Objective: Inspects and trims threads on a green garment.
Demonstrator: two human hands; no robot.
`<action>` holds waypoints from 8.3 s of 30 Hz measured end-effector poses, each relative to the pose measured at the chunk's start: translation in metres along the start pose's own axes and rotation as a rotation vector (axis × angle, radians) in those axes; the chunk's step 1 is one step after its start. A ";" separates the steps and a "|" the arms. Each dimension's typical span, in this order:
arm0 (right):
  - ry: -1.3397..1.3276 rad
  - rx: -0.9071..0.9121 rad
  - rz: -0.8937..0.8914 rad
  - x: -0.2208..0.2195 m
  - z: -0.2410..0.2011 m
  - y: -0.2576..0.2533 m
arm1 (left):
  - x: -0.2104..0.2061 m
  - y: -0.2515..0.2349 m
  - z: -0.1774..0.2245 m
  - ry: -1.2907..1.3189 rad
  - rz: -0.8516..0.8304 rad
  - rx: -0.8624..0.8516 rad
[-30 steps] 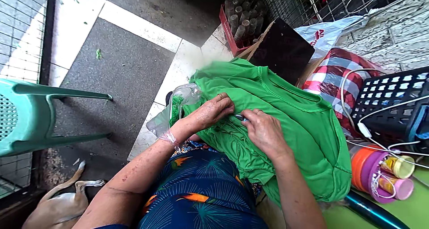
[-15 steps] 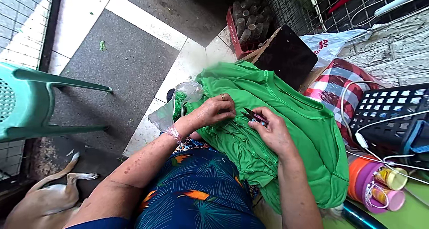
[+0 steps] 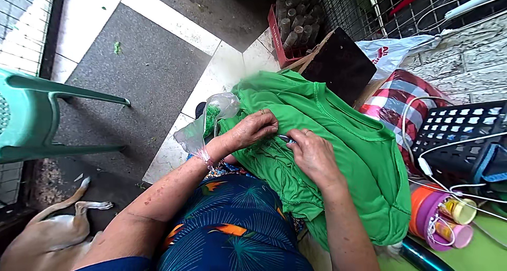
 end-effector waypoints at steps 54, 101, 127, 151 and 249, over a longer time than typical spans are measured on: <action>-0.298 -0.036 0.114 -0.004 0.020 0.006 | -0.033 0.013 0.010 0.115 0.409 0.122; -0.147 0.094 0.259 -0.002 0.004 0.006 | -0.019 0.032 0.066 0.514 -0.407 0.572; -0.562 0.273 0.064 -0.051 -0.083 -0.009 | 0.033 0.101 0.068 -0.419 -0.154 0.756; -0.334 -0.399 0.385 0.019 0.059 0.038 | -0.049 0.025 0.032 -0.345 0.177 -0.189; -0.361 0.180 0.342 -0.004 0.073 0.007 | -0.029 -0.015 0.030 -0.206 0.172 0.033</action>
Point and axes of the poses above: each hand's wrist, its own y-axis away from the middle knuckle, its own x-axis out of the back of the hand, z = x × y, the point moved 2 cm from there along -y, towards the middle knuckle, and after that the axes turned 11 degrees about -z, right-handed, at the moved point
